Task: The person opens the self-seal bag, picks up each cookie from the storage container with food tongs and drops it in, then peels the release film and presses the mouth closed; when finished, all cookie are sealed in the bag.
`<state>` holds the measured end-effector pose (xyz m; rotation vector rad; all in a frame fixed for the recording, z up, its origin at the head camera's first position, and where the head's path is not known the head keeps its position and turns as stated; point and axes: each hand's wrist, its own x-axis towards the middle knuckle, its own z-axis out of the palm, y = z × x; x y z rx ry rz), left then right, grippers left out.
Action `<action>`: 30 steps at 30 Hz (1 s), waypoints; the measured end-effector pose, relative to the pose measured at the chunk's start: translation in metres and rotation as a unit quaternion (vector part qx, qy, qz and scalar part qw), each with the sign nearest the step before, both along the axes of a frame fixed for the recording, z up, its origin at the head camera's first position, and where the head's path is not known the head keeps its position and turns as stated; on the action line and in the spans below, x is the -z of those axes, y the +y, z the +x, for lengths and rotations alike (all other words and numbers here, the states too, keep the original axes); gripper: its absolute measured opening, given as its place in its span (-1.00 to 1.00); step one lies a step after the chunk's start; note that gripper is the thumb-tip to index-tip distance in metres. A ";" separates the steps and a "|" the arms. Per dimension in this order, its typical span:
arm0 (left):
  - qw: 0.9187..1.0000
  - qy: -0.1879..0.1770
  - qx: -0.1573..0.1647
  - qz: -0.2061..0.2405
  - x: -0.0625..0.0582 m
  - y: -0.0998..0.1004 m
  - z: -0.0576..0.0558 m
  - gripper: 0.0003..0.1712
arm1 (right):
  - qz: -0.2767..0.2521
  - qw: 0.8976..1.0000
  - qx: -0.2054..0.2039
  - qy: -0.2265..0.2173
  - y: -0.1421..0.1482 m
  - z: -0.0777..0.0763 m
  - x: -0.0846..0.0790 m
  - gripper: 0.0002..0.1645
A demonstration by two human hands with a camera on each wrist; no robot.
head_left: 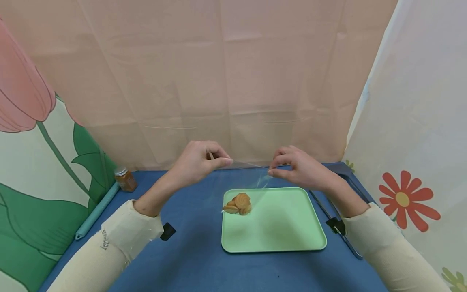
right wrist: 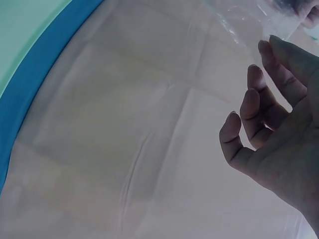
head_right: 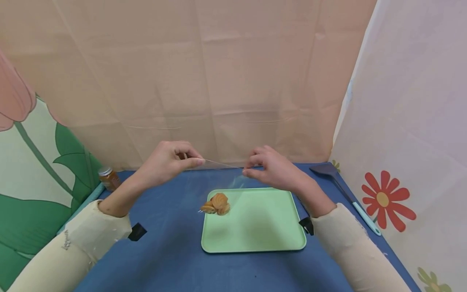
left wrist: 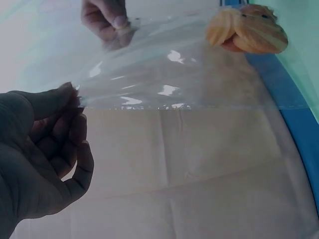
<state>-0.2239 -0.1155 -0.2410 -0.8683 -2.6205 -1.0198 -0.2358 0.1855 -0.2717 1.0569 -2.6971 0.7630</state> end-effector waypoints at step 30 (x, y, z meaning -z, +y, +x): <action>0.998 -0.014 -0.019 0.054 0.009 -0.022 0.002 -0.94 | -0.089 0.992 -0.030 0.082 0.012 0.003 0.003 -0.85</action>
